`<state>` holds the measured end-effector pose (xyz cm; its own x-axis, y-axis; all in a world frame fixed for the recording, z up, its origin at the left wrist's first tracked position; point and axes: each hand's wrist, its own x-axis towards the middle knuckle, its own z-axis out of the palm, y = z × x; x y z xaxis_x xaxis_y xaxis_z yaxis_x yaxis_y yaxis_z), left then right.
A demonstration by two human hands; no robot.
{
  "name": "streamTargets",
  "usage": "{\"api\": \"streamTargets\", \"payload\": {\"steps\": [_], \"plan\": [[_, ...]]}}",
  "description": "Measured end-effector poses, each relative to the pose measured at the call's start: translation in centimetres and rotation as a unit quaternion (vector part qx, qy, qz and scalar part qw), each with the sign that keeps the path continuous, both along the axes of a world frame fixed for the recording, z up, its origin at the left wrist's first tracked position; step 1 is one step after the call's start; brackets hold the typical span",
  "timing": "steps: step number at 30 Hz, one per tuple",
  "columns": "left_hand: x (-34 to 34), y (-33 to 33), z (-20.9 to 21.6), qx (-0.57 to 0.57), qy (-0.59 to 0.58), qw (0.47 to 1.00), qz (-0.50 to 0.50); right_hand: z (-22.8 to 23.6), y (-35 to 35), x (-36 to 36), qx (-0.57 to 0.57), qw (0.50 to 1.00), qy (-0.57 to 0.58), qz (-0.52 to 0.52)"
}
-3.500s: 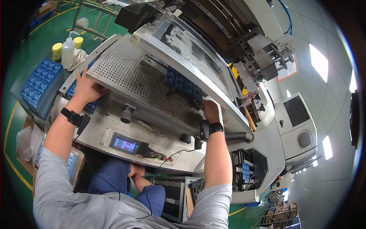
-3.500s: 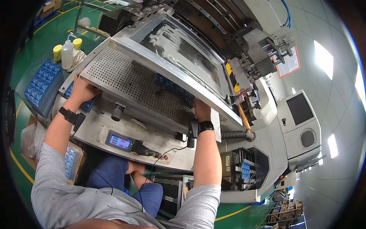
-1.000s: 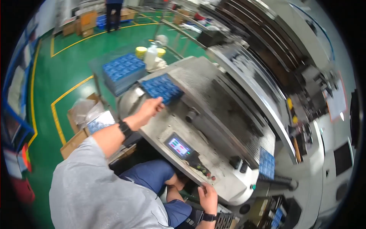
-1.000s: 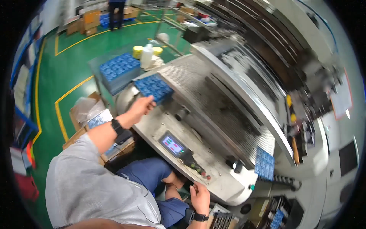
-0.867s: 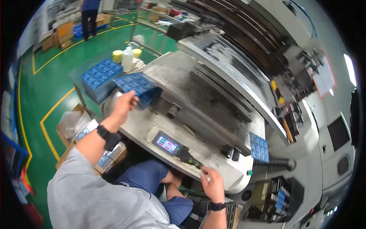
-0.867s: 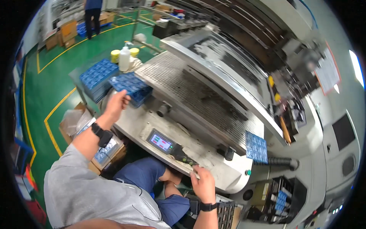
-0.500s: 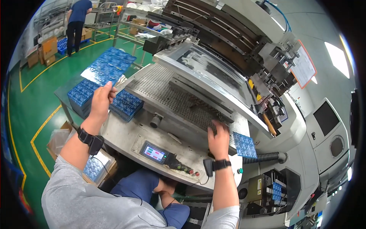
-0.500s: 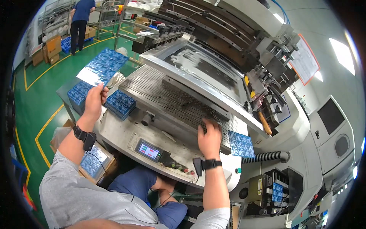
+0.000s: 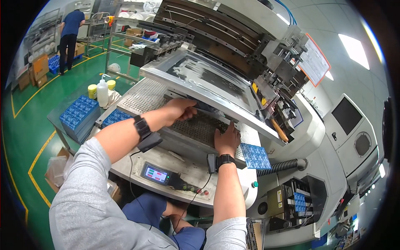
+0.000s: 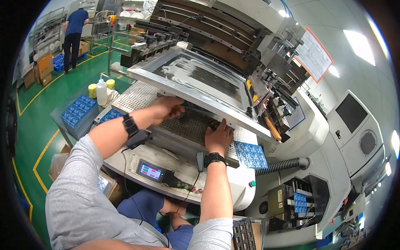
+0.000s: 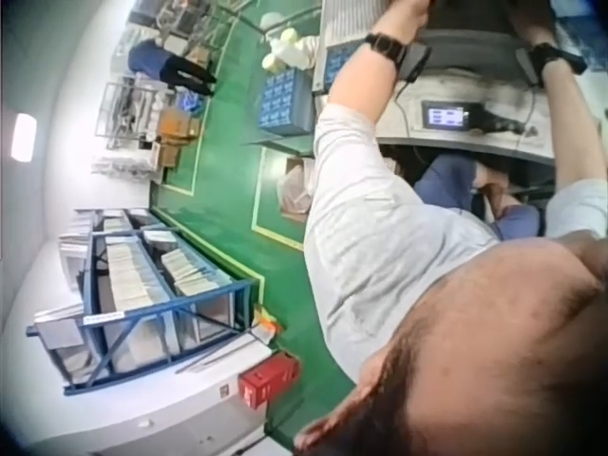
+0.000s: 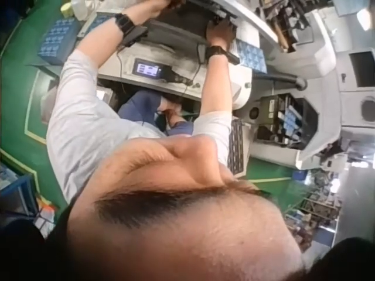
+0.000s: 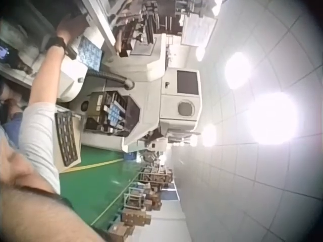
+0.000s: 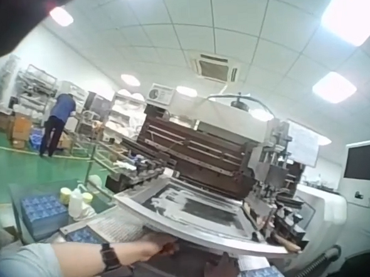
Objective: The person sits at a machine, picks up a circuit board from a stack, and positions it on the machine's work surface. After the machine cycles, the person removes the board, places it into a slot on a nearby rack, and repeats the process before walking away.
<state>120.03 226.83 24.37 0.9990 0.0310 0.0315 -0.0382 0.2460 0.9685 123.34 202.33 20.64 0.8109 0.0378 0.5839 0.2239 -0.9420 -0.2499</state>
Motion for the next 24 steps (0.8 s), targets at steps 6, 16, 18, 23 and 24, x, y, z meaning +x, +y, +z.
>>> {"api": "streamTargets", "payload": {"steps": [6,16,18,23,24], "plan": [[5.4,-0.4,-1.2,0.104,-0.019,0.991,-0.083,-0.5,-0.5,0.3,0.008,1.000,-0.016,-0.021],[2.7,2.1,-2.7,0.471,-0.261,0.825,0.169,0.5,-0.3,0.1,-0.019,0.998,0.053,0.000],[2.5,2.1,-2.3,0.499,-0.287,0.810,0.116,0.2,-0.3,0.3,-0.030,0.998,0.048,0.006],[2.1,2.4,-2.1,0.547,-0.249,0.795,0.084,-0.8,-0.6,1.0,-0.044,0.998,0.015,0.038],[2.2,2.3,-2.1,0.552,-0.258,0.789,0.080,-1.0,-0.8,1.1,-0.030,0.998,-0.031,0.043]]}}
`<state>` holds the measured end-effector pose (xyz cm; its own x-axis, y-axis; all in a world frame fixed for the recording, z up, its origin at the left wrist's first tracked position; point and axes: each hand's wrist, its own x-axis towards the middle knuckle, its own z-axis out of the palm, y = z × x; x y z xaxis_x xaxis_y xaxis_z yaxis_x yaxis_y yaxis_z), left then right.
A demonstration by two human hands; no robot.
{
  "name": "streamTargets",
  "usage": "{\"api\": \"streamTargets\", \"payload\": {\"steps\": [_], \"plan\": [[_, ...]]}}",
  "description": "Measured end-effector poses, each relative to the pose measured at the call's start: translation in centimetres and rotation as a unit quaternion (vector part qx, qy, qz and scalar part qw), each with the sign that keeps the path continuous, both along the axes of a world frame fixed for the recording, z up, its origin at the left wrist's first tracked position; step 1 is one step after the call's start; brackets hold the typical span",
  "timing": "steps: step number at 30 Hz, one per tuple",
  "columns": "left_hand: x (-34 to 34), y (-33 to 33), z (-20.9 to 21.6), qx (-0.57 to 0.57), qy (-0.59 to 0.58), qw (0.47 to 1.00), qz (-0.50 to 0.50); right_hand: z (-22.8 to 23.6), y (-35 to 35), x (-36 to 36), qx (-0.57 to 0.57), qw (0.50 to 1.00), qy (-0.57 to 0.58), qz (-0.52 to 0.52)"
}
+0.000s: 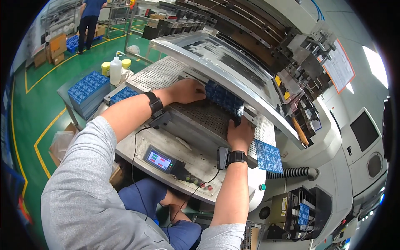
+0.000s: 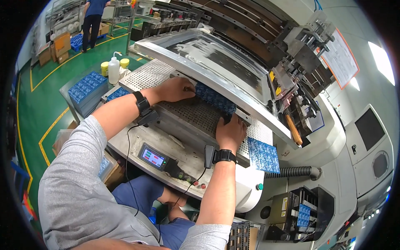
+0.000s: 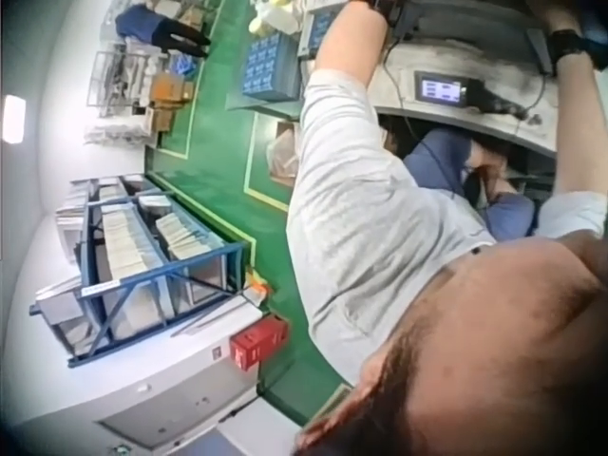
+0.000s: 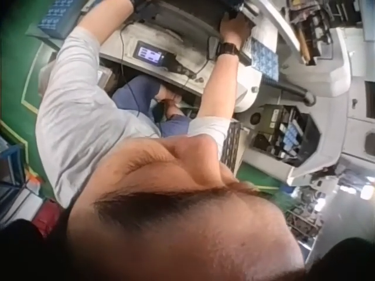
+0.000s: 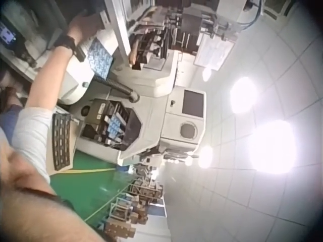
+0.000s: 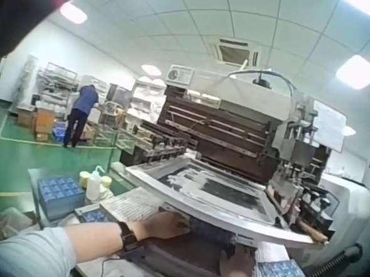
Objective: The person sits at a machine, picks up a circuit board from a stack, and positions it on the machine's work surface. After the machine cycles, the person removes the board, places it into a slot on a nearby rack, and repeats the process before walking away.
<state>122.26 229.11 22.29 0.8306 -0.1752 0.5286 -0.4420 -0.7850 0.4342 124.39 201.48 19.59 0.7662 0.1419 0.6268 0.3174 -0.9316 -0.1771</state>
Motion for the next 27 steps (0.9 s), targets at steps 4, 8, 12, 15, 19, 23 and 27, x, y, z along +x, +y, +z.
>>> {"api": "streamTargets", "payload": {"steps": [4,8,12,15,19,23,27], "plan": [[0.20,0.06,-0.48,-0.006,0.002,1.000,0.003,-0.38,-0.25,0.18,0.015,0.999,-0.032,0.008],[0.38,0.12,-0.49,-0.014,-0.006,1.000,-0.003,-0.39,-0.40,0.36,0.021,0.999,-0.038,0.019],[0.08,-0.15,-0.28,-0.016,-0.005,1.000,-0.011,-0.25,-0.51,0.24,0.025,0.998,-0.046,0.022],[0.18,0.12,-0.56,-0.025,-0.052,0.998,-0.017,-0.03,-0.13,-0.03,0.041,0.999,0.027,0.014],[0.47,0.06,-0.60,-0.025,-0.056,0.998,-0.005,-0.05,-0.59,0.10,0.028,0.999,-0.022,0.038],[0.24,-0.20,-0.44,-0.030,-0.044,0.999,-0.010,-0.34,-0.56,0.24,0.034,0.999,-0.022,0.034],[0.10,0.03,-0.41,-0.033,-0.046,0.998,-0.018,-0.17,-0.28,0.11,0.035,0.999,-0.023,0.034]]}}
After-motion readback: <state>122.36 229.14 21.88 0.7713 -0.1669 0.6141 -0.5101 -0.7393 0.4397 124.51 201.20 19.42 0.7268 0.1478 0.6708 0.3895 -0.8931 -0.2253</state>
